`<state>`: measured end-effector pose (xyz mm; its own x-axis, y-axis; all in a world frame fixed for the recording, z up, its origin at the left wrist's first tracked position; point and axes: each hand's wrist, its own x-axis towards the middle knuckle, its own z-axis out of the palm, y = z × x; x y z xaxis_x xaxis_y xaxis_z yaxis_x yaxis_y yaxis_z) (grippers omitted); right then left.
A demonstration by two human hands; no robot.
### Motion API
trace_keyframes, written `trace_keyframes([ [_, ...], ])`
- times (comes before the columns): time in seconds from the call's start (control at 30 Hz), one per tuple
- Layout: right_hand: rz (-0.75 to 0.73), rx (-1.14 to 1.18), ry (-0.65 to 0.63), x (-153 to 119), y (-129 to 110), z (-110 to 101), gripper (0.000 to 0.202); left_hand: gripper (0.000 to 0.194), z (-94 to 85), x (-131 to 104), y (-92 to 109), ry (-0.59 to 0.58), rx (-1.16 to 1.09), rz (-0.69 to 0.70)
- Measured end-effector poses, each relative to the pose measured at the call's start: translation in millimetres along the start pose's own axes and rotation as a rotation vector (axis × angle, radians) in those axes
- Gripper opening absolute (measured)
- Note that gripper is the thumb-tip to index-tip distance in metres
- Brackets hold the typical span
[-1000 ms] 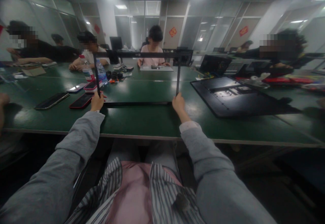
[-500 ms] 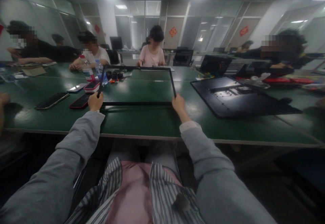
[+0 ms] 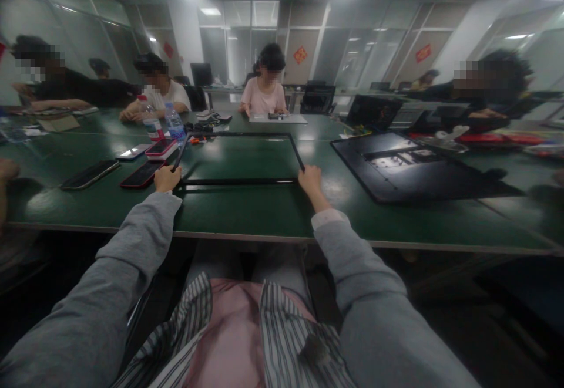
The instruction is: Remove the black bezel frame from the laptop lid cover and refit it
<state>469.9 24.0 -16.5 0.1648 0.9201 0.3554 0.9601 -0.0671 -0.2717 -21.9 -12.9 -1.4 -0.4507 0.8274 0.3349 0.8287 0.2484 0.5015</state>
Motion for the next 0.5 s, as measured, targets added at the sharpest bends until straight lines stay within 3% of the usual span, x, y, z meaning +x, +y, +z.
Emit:
trace_keyframes([
  [0.5, -0.001, -0.081, -0.028, 4.4, 6.6, 8.5, 0.045, 0.043, 6.1, 3.2, -6.5, -0.038, 0.057, 0.001],
])
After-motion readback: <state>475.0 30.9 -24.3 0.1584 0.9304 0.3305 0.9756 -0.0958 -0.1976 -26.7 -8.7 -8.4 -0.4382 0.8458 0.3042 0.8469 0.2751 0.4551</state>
